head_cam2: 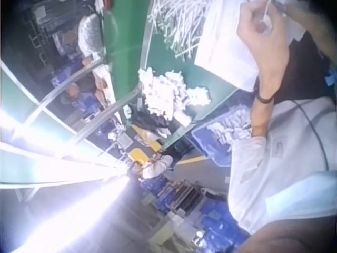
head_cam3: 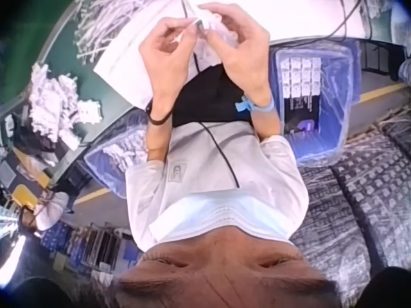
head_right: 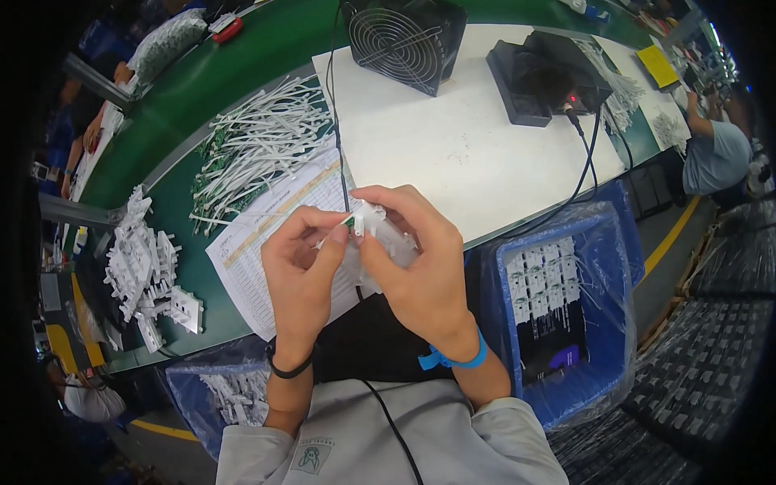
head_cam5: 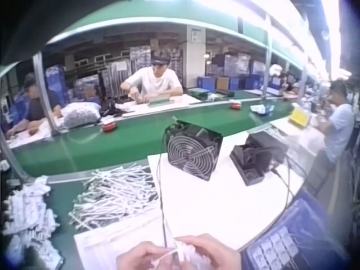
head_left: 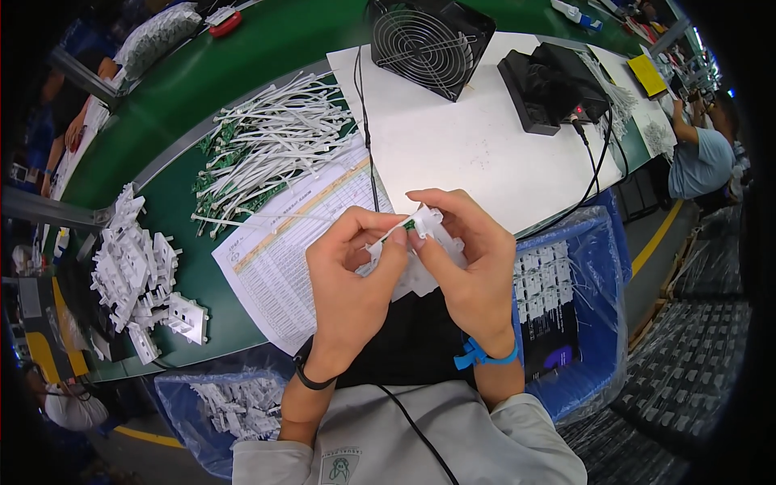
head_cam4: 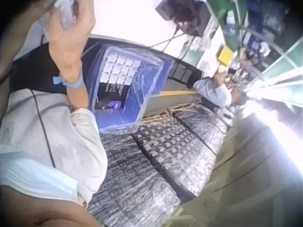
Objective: Soldering wires to electronic components on an assembly line.
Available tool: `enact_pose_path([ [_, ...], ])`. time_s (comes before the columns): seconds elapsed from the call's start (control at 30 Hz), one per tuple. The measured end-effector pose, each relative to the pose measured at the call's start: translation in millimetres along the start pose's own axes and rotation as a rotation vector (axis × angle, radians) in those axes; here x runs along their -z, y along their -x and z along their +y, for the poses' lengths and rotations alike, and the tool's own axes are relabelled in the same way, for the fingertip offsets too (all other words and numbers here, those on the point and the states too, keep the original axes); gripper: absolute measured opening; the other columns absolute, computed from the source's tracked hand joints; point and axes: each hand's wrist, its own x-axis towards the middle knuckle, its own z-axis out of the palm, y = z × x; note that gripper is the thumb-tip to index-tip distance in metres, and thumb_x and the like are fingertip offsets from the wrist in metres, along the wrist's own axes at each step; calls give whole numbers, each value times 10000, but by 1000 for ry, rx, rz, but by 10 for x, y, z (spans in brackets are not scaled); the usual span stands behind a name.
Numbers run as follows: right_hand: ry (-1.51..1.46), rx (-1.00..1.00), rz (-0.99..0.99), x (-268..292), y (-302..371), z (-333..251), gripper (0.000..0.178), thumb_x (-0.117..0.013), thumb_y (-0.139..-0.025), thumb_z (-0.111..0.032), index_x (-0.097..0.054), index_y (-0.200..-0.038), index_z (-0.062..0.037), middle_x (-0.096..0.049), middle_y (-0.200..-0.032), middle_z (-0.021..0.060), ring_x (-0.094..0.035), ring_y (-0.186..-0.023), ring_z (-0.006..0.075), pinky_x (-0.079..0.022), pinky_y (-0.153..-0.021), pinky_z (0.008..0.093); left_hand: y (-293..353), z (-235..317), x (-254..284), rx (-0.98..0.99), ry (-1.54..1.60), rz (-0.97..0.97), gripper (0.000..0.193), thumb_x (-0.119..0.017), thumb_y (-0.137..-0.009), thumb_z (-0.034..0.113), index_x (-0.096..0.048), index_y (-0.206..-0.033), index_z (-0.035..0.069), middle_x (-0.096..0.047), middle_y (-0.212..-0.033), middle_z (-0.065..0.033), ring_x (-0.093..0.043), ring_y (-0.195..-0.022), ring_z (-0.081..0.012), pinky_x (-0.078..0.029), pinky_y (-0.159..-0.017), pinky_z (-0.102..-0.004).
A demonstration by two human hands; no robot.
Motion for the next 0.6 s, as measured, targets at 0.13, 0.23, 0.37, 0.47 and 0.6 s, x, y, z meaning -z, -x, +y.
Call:
enact_pose_path([
  [0.13, 15, 2, -12, 4, -12, 20, 346, -637, -833, 77, -656, -1174, 20, -603, -941, 67, -563, -854, 119, -459, -799, 242, -7, -15, -13, 22, 30, 1, 76, -675, -930, 69, -699, -990, 29, -721, -889, -3, -621, -820, -39, -418, -669, -209],
  [0.23, 13, -1, -7, 19, -30, 64, 351, -640, -840, 74, -655, -1186, 13, -607, -943, 68, -579, -867, 122, -473, -798, 249, -32, -16, -21, 79, 55, -22, 90, -655, -935, 20, -676, -1017, -14, -695, -941, -37, -623, -886, -79, -452, -753, -232],
  [0.37, 9, -34, 43, 3, -15, 64, 390, -665, -832, 83, -620, -1215, 26, -622, -985, 87, -611, -912, 132, -501, -817, 270, -32, -35, -69, 10, 154, -17, 200, -713, -906, 36, -670, -1090, -27, -713, -1009, -60, -659, -930, -114, -522, -814, -286],
  [0.47, -154, 267, 68, 83, 11, 305, 471, -690, -804, 124, -515, -1230, 28, -640, -1131, 169, -648, -1047, 213, -530, -918, 347, 55, -136, -96, -214, 93, -86, 301, -741, -876, 16, -652, -1159, -38, -702, -1052, -85, -666, -979, -156, -528, -876, -307],
  [0.6, -179, 413, 11, 111, -53, 338, 400, -679, -828, 101, -522, -1183, 3, -646, -1196, 212, -630, -1146, 280, -483, -1008, 403, 126, -233, -17, -303, -74, -60, 294, -733, -781, -92, -725, -1068, -31, -741, -1084, -153, -716, -970, -229, -551, -824, -317],
])
